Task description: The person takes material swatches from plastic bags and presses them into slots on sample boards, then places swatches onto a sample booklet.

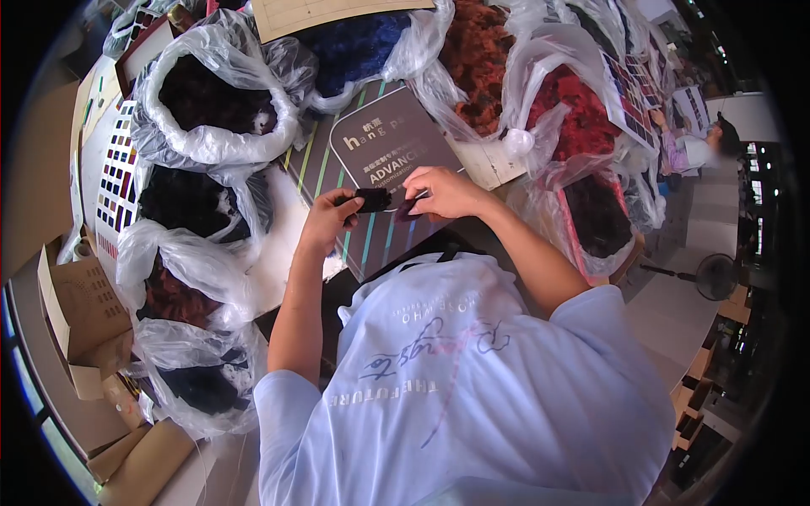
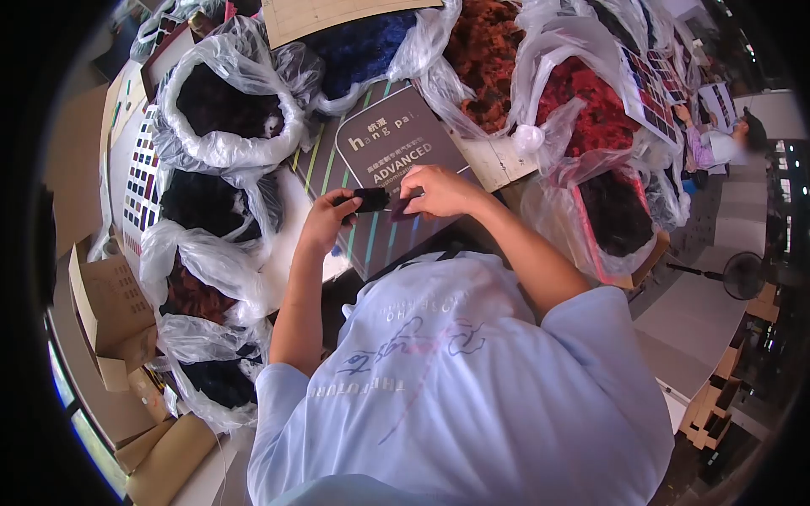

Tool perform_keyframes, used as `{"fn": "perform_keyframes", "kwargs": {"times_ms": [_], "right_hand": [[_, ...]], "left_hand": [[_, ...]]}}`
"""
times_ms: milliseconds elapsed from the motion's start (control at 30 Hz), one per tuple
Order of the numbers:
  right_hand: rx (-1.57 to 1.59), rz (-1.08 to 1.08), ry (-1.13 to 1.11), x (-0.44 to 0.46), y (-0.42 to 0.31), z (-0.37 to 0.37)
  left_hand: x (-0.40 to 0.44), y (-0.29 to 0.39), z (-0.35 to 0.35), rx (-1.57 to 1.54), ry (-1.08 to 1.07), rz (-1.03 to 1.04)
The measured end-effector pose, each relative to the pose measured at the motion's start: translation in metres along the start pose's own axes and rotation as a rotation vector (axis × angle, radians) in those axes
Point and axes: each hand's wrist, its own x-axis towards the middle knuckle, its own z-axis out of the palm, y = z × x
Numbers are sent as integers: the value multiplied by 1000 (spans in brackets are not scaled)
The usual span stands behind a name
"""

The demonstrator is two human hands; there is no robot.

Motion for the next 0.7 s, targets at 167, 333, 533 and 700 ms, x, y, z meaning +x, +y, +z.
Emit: {"fn": "perform_keyframes", "kwargs": {"times_ms": [167, 333, 533, 700], "right_hand": [[-119, -98, -256, 33, -10, 13], [335, 122, -286, 37, 23, -6], [871, 245, -320, 21, 86, -28], [1053, 244, -506, 20, 117, -20]], "left_hand": [[-9, 22, 27, 599, -122, 116], [-23, 12, 51, 251, 150, 176], [-24, -47, 60, -724, 358, 205], [-37, -55, 106, -589, 486, 174]]}}
